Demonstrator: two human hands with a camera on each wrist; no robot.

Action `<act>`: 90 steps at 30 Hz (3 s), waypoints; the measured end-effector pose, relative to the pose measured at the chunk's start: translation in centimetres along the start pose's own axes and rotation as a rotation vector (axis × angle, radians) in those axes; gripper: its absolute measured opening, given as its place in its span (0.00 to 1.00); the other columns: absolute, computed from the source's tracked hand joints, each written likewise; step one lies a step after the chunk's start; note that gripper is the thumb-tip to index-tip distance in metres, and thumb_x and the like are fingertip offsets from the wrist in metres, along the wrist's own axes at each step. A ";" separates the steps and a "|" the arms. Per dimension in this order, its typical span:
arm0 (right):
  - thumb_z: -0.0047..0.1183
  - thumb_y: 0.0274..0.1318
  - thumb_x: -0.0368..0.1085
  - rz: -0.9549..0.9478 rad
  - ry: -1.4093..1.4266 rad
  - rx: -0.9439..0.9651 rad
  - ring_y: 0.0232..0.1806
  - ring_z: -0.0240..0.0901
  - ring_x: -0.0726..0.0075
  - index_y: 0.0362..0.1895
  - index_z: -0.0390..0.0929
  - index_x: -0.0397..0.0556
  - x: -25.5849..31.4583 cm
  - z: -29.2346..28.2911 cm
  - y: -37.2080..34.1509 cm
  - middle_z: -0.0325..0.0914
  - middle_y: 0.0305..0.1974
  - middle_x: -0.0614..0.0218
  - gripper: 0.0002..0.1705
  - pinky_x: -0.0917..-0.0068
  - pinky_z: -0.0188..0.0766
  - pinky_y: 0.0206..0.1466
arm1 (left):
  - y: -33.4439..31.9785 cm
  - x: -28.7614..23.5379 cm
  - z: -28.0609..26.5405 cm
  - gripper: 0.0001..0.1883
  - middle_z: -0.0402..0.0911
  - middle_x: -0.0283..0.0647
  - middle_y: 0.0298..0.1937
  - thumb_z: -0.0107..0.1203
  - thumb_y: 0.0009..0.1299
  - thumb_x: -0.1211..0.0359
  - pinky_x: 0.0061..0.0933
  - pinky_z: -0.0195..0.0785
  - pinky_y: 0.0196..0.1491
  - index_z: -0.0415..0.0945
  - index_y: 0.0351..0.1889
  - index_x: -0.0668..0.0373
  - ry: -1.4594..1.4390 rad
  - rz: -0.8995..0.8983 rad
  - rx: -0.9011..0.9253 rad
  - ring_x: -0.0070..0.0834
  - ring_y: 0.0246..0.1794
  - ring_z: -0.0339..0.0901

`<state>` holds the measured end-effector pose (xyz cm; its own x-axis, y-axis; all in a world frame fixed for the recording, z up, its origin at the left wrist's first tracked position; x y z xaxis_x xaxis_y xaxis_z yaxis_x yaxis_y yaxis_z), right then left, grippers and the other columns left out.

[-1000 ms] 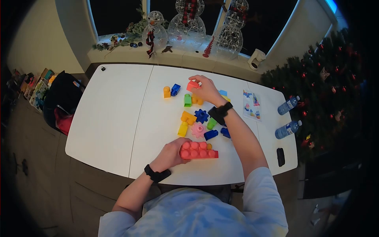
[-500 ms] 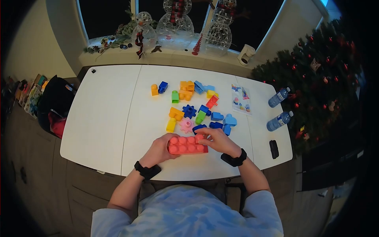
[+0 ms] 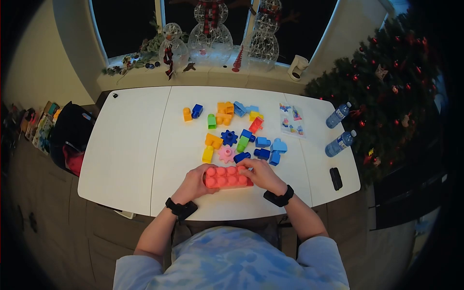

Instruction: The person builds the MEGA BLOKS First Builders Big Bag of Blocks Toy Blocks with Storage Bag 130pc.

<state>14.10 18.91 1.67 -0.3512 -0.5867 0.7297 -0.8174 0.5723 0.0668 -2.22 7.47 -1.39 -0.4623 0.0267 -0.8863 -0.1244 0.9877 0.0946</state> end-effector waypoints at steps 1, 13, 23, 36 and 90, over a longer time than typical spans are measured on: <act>0.59 0.63 0.38 -0.018 0.006 -0.012 0.41 0.83 0.47 0.48 0.82 0.46 0.1 0.0 0.0 0.85 0.39 0.52 0.13 0.59 0.78 0.45 | 0.0 0.0 -0.2 0.34 0.85 0.47 0.49 0.78 0.49 0.68 0.36 0.79 0.55 0.78 0.56 0.59 -0.003 0.005 -0.026 0.42 0.49 0.85; 0.63 0.58 0.38 -0.117 -0.157 0.188 0.50 0.81 0.49 0.53 0.82 0.48 2.1 -1.8 5.5 0.86 0.47 0.59 0.18 0.59 0.76 0.54 | -0.1 0.0 -0.1 0.36 0.84 0.43 0.53 0.79 0.50 0.69 0.34 0.78 0.60 0.76 0.59 0.61 0.035 0.009 0.032 0.35 0.53 0.84; 0.56 0.53 0.27 -0.664 -0.759 0.223 0.56 0.74 0.56 0.47 0.80 0.53 3.8 7.8 14.7 0.76 0.50 0.69 0.15 0.57 0.79 0.54 | -0.3 0.1 -0.4 0.36 0.85 0.44 0.53 0.79 0.50 0.69 0.35 0.77 0.60 0.77 0.59 0.61 0.007 0.018 0.007 0.37 0.53 0.84; 0.73 0.44 0.41 -0.289 -0.098 0.098 0.60 0.75 0.49 0.59 0.74 0.48 9.0 -1.9 7.9 0.76 0.57 0.55 0.37 0.62 0.73 0.62 | -0.8 0.3 -0.6 0.36 0.85 0.46 0.52 0.79 0.49 0.68 0.37 0.77 0.58 0.77 0.58 0.61 0.026 0.033 -0.028 0.43 0.52 0.84; 0.77 0.33 0.55 0.015 -0.535 0.399 0.67 0.69 0.53 0.59 0.81 0.68 -7.8 0.9 23.1 0.75 0.59 0.63 0.41 0.44 0.62 0.71 | -0.7 0.1 -0.4 0.35 0.84 0.45 0.51 0.78 0.51 0.61 0.39 0.77 0.56 0.77 0.58 0.55 0.149 0.033 0.018 0.46 0.51 0.83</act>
<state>-2.43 36.13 -3.07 -0.4578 -0.8427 0.2832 -0.8810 0.3871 -0.2722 -2.57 6.71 -1.38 -0.5912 0.0372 -0.8057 -0.0922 0.9893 0.1133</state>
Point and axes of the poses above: each hand's wrist, its own y-axis towards the middle knuckle, its own z-axis out of the palm, x = y × z, the point moved 9 cm from there along y, towards the middle knuckle
